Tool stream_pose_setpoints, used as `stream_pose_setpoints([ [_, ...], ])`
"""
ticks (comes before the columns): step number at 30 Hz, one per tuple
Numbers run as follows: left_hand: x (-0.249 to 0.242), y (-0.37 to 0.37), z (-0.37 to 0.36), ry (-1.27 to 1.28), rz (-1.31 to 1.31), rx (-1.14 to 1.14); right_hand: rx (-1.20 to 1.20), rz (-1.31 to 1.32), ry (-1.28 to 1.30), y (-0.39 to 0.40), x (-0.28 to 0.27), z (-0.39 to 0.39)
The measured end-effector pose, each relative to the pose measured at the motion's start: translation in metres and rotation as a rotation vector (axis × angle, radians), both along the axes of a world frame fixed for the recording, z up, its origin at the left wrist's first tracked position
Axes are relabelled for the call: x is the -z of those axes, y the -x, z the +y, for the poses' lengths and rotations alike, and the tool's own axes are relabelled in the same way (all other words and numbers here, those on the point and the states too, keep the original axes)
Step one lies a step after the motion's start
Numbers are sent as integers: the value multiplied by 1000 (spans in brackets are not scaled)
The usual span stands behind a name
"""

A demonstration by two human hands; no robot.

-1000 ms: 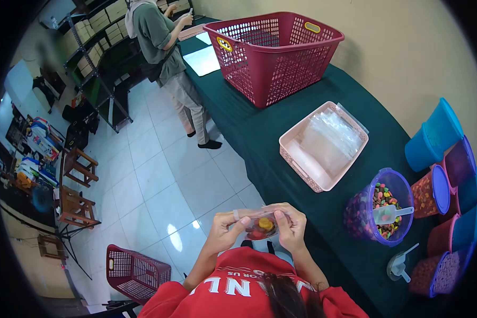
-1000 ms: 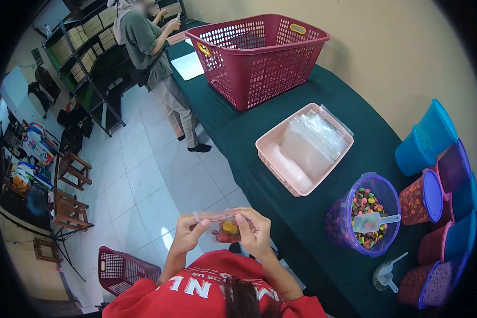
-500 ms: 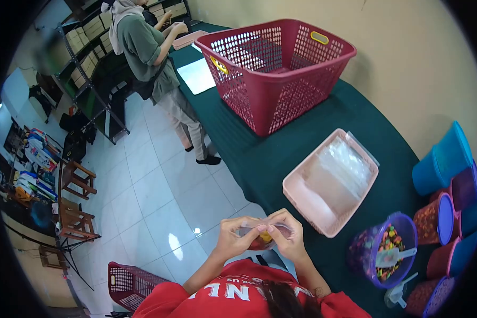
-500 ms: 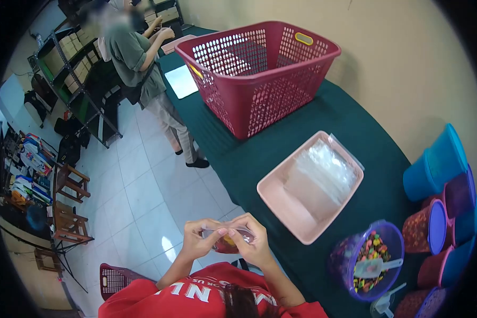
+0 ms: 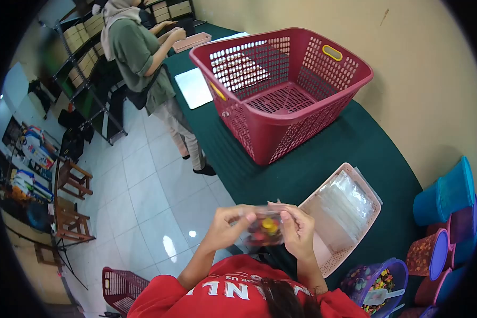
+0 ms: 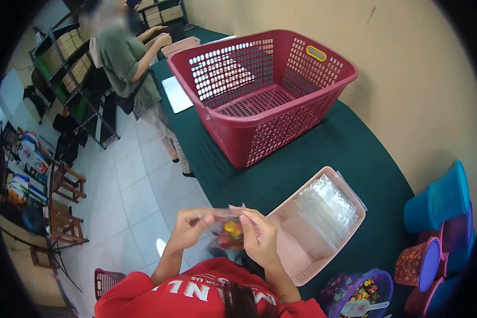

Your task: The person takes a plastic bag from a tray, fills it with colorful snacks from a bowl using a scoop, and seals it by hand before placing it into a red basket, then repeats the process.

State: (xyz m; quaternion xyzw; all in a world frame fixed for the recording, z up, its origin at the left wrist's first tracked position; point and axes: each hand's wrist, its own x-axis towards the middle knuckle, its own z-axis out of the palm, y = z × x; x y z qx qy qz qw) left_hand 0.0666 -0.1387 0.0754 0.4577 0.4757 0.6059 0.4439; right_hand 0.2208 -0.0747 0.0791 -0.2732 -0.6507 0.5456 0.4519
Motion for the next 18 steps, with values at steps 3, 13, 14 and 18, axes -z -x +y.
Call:
stream_pose_setpoints([
  [3, -4, -1, 20, -157, 261, 47, 115, -14, -152, -5, 3, 13],
  [13, -12, 64, 100, -167, -2, 378, 466, -121, -158, 10, -10, 18],
  [14, -11, 72, 109, -209, 106, 418, 480, -97, -123, 20, -9, 17],
  [18, 5, 102, 134, -280, 171, 553, 549, -90, -59, 56, -4, 19],
])
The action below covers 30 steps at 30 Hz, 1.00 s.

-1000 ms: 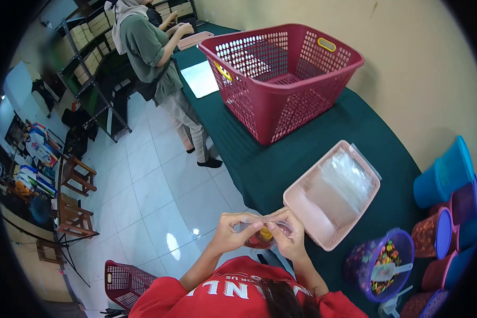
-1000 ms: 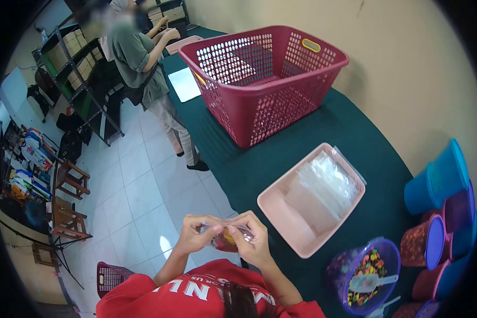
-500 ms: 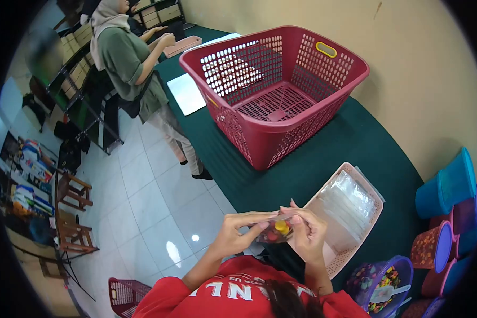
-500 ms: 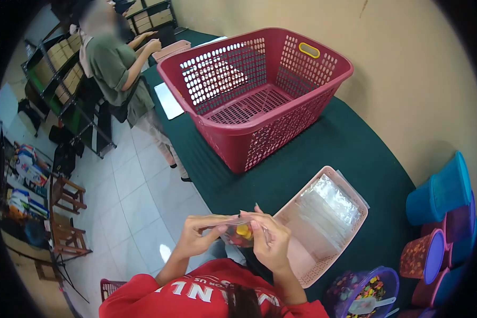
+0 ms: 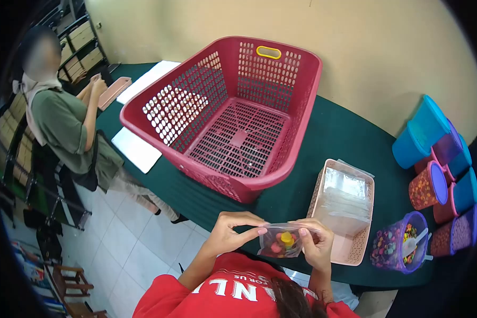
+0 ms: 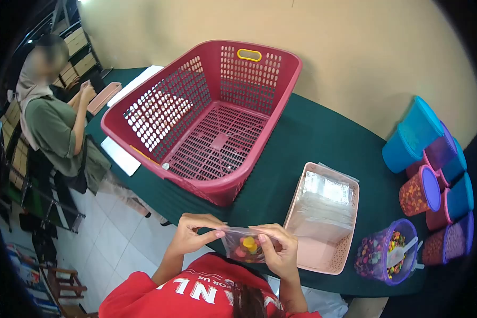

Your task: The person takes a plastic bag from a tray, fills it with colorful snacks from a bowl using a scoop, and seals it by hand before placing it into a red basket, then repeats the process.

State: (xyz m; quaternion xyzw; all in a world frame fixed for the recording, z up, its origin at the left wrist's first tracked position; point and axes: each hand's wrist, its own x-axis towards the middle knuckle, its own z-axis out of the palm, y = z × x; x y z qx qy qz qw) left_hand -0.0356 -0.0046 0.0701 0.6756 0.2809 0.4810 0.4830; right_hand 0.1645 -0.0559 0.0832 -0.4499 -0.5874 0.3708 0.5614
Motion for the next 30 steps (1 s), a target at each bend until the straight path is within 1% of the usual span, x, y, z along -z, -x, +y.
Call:
stream_pose_setpoints([
  [3, -2, 14, 17, -53, 35, 71, 42, 38, -23, 24, 6, 5],
  [5, 2, 15, 24, -66, 45, -13, 56, 24, -84, 35, 7, 5],
  [6, 4, 14, 27, -56, 2, -4, 84, 25, -82, 41, 7, 6],
  [8, 5, 17, 32, -13, 2, 78, 221, -53, -166, 50, 12, 6],
  [10, 5, 18, 34, 41, 4, 159, 296, -41, -148, 53, 21, 4],
  [12, -1, 16, 37, 54, -27, 308, 389, 26, -134, 58, 28, 2],
  [13, -5, 14, 37, 65, -25, 329, 410, 26, -123, 61, 26, 1],
  [15, -13, 11, 38, -100, 104, 320, 413, -63, -164, 63, 20, 1],
  [17, 3, 11, 39, -113, 88, 354, 405, -88, -169, 65, 17, 0],
  [19, 6, 6, 37, -152, 97, 274, 381, -43, -119, 64, 19, -4],
  [21, 7, 0, 31, -128, 70, 290, 392, -4, -128, 63, 18, -7],
  [24, 5, -8, 24, -75, 44, 337, 451, -64, -126, 57, 9, -17],
  [26, 5, -15, 20, -49, 54, 366, 506, -203, -141, 49, 6, -24],
  [27, 5, -19, 17, -54, 49, 367, 507, -208, -146, 46, 6, -27],
  [29, 4, -27, 10, 61, 13, 429, 524, -298, -234, 38, 8, -33],
  [30, 5, -30, 8, 62, 13, 431, 528, -317, -237, 35, 8, -36],
])
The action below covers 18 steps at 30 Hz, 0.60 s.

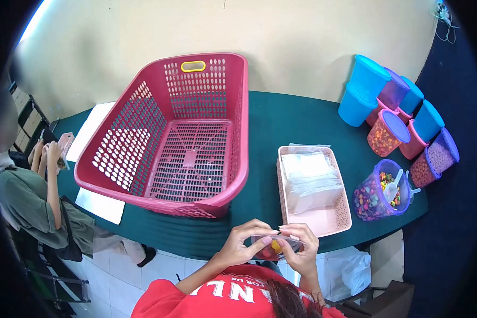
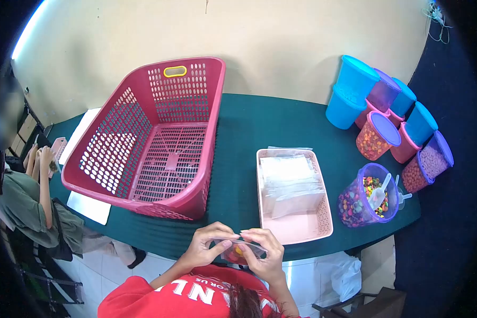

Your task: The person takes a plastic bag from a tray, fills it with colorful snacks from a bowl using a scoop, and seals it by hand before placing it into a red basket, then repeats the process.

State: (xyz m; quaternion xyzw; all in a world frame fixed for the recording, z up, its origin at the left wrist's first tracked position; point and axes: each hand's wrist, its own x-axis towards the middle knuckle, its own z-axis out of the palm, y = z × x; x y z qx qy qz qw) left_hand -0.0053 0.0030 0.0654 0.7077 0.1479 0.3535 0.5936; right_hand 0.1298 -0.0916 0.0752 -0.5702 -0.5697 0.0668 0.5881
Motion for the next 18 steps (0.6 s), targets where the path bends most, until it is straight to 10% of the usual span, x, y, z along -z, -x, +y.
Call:
stream_pose_setpoints([
  [10, -13, -45, -34, -1, -9, 71, 37, 17, -17, -40, -13, -27],
  [18, 0, -63, -46, -164, -85, -352, -140, 30, 101, -76, -12, -38],
])
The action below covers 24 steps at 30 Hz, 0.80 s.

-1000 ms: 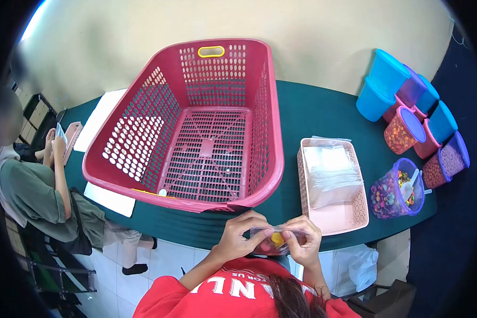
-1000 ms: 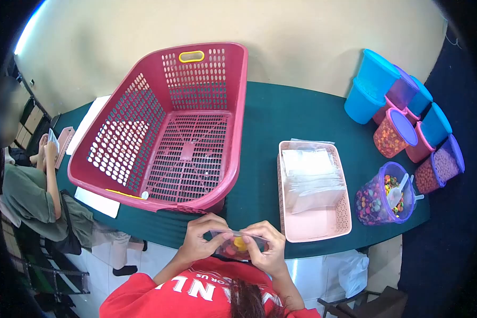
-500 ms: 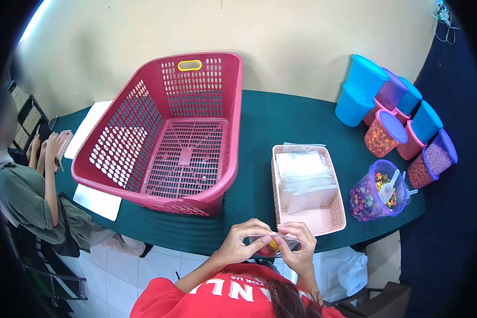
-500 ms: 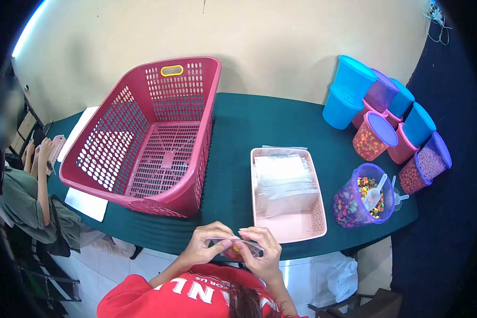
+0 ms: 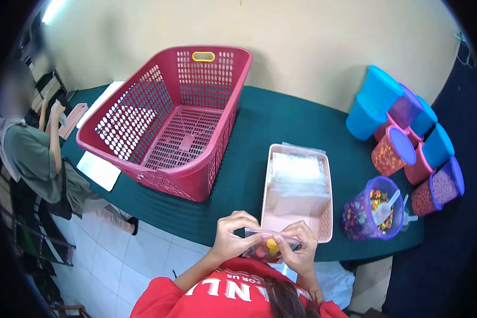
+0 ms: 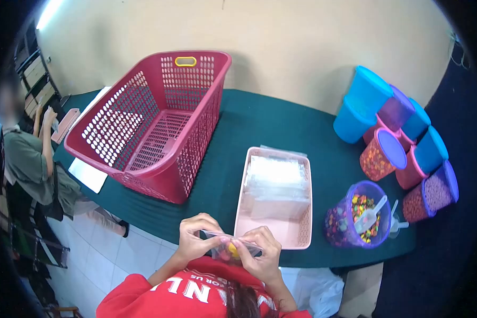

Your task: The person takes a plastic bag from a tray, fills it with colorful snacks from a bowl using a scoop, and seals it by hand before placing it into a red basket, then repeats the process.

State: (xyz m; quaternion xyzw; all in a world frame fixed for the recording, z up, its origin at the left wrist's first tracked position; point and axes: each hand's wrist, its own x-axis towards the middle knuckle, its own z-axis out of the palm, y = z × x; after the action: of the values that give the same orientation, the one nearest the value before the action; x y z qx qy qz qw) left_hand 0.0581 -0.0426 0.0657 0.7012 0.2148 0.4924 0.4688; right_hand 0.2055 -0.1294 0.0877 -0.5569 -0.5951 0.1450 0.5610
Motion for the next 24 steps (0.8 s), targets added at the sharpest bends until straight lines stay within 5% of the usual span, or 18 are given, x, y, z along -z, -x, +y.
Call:
stream_pose_setpoints([
  [9, 0, 1, -9, -63, 24, -25, -200, -13, 23, -40, -3, 12],
  [15, -3, 1, -9, -166, 161, -319, -343, -16, -30, -38, -10, 21],
  [17, 4, 3, -1, -186, 176, -293, -302, -169, 23, -42, -9, 26],
  [21, 17, -1, -7, 52, 85, 12, -330, -125, 90, -36, 11, 35],
  [24, 13, 3, -8, 154, 144, 39, -258, -105, 132, -22, 18, 31],
])
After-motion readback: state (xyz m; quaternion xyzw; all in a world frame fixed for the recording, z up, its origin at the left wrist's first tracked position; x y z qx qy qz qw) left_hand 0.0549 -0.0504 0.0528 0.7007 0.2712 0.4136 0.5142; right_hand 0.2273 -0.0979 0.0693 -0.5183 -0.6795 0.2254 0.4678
